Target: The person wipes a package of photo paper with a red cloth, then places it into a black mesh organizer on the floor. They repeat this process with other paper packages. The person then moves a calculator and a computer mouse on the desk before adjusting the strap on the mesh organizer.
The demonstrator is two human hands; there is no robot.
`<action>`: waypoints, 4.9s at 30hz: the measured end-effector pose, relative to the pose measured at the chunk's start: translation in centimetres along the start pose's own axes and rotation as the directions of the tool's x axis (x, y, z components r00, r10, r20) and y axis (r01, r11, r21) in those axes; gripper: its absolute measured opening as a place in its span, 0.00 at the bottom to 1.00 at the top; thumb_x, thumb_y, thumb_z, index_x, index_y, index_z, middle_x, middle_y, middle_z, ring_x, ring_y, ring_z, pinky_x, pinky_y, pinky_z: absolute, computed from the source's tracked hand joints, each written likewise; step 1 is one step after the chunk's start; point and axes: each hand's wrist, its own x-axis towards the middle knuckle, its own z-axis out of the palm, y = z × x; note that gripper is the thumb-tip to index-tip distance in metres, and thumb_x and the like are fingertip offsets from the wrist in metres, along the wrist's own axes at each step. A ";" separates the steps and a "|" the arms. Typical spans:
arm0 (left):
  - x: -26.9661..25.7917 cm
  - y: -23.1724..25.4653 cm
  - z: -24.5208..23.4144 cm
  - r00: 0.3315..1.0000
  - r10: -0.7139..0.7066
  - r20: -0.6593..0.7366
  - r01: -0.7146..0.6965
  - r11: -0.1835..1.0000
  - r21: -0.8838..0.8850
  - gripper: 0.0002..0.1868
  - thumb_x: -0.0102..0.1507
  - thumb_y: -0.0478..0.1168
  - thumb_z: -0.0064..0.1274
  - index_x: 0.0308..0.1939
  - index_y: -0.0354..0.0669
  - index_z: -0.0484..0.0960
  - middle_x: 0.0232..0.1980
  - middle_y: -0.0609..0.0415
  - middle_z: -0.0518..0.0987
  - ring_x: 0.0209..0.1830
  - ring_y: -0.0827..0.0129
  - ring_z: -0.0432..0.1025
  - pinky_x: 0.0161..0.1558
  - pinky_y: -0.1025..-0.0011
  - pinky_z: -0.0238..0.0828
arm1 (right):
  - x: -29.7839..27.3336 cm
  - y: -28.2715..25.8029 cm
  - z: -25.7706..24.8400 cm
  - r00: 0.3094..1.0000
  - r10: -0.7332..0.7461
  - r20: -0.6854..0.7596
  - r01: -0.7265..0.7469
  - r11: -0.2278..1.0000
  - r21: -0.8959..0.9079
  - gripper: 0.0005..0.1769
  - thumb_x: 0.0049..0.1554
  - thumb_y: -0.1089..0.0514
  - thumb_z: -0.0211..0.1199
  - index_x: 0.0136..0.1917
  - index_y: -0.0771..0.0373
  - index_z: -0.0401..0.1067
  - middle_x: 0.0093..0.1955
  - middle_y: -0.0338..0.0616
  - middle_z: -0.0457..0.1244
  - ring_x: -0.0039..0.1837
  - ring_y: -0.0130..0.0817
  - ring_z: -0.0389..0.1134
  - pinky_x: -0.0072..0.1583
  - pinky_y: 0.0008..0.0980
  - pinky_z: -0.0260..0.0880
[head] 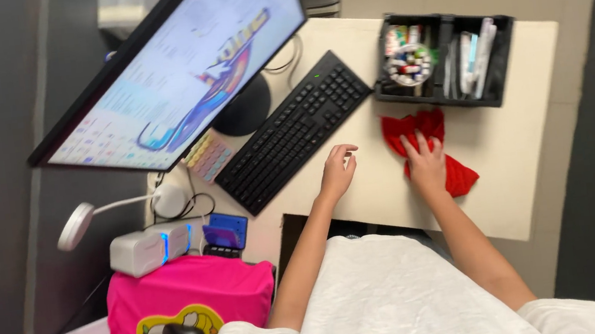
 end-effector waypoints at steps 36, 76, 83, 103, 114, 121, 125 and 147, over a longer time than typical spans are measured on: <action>16.5 -3.0 25.1 0.824 -0.565 -0.051 0.313 0.527 -0.791 0.13 0.58 0.28 0.59 0.45 0.24 0.76 0.43 0.44 0.81 0.38 0.59 0.79 0.28 0.64 0.83 | 0.8 24.7 -3.9 0.992 0.125 0.017 -0.123 0.930 0.345 0.36 0.50 0.68 0.65 0.71 0.47 0.69 0.83 0.35 0.47 0.84 0.50 0.42 0.77 0.67 0.43; 10.2 8.4 16.1 0.867 -0.498 -0.002 0.342 0.598 -0.725 0.23 0.60 0.25 0.50 0.60 0.37 0.72 0.46 0.54 0.82 0.35 0.73 0.78 0.23 0.77 0.75 | 20.3 27.3 -2.2 0.951 0.236 -0.197 -0.167 0.934 0.315 0.34 0.55 0.65 0.65 0.74 0.48 0.70 0.85 0.39 0.50 0.84 0.53 0.45 0.77 0.50 0.52; 14.0 6.2 23.1 0.850 -0.523 -0.067 0.271 0.543 -0.795 0.27 0.59 0.25 0.51 0.62 0.38 0.68 0.48 0.51 0.79 0.37 0.69 0.77 0.25 0.71 0.78 | 14.6 36.0 -1.7 0.733 0.630 -0.256 -0.426 0.719 0.549 0.26 0.58 0.71 0.63 0.68 0.58 0.73 0.75 0.48 0.59 0.74 0.55 0.57 0.72 0.46 0.61; 15.4 1.9 27.3 0.856 -0.501 -0.131 0.119 0.438 -0.891 0.33 0.62 0.26 0.52 0.68 0.41 0.57 0.61 0.46 0.72 0.52 0.60 0.75 0.47 0.55 0.82 | 9.9 22.7 -6.2 0.980 0.198 0.017 -0.188 0.896 0.403 0.39 0.57 0.58 0.63 0.79 0.58 0.57 0.85 0.60 0.40 0.83 0.63 0.38 0.76 0.73 0.30; 1.1 5.0 15.4 0.966 -0.257 -0.005 0.156 0.604 -0.782 0.24 0.70 0.35 0.47 0.70 0.36 0.65 0.69 0.47 0.73 0.61 0.61 0.75 0.57 0.67 0.76 | 1.2 6.1 -15.1 0.936 -0.249 -0.248 0.348 0.762 0.546 0.33 0.55 0.66 0.62 0.73 0.65 0.61 0.76 0.60 0.55 0.75 0.58 0.56 0.72 0.51 0.57; -13.6 4.5 2.9 0.877 -0.207 -0.435 -0.039 0.870 -0.492 0.18 0.68 0.33 0.47 0.62 0.36 0.75 0.58 0.50 0.81 0.57 0.65 0.78 0.55 0.70 0.75 | -5.0 -10.8 -16.7 0.734 -0.669 -0.115 0.507 0.427 0.749 0.30 0.57 0.69 0.61 0.71 0.65 0.61 0.67 0.56 0.62 0.66 0.54 0.65 0.64 0.45 0.68; -23.8 0.6 -3.4 0.751 -0.242 -0.615 -0.020 0.922 -0.387 0.17 0.69 0.35 0.48 0.62 0.38 0.75 0.57 0.50 0.81 0.57 0.64 0.78 0.55 0.69 0.75 | -9.7 -19.9 -15.1 0.626 -0.779 -0.012 0.387 0.298 0.872 0.28 0.59 0.68 0.60 0.72 0.64 0.62 0.67 0.54 0.63 0.64 0.46 0.69 0.61 0.39 0.72; -55.3 -22.6 -16.9 -0.038 -0.240 -0.970 0.266 0.933 -0.241 0.24 0.63 0.39 0.59 0.60 0.31 0.73 0.56 0.39 0.76 0.49 0.57 0.76 0.49 0.63 0.74 | -22.9 -51.4 -5.9 0.390 -0.868 -0.308 0.870 0.238 0.431 0.39 0.51 0.40 0.74 0.65 0.68 0.69 0.65 0.52 0.62 0.66 0.54 0.59 0.62 0.55 0.58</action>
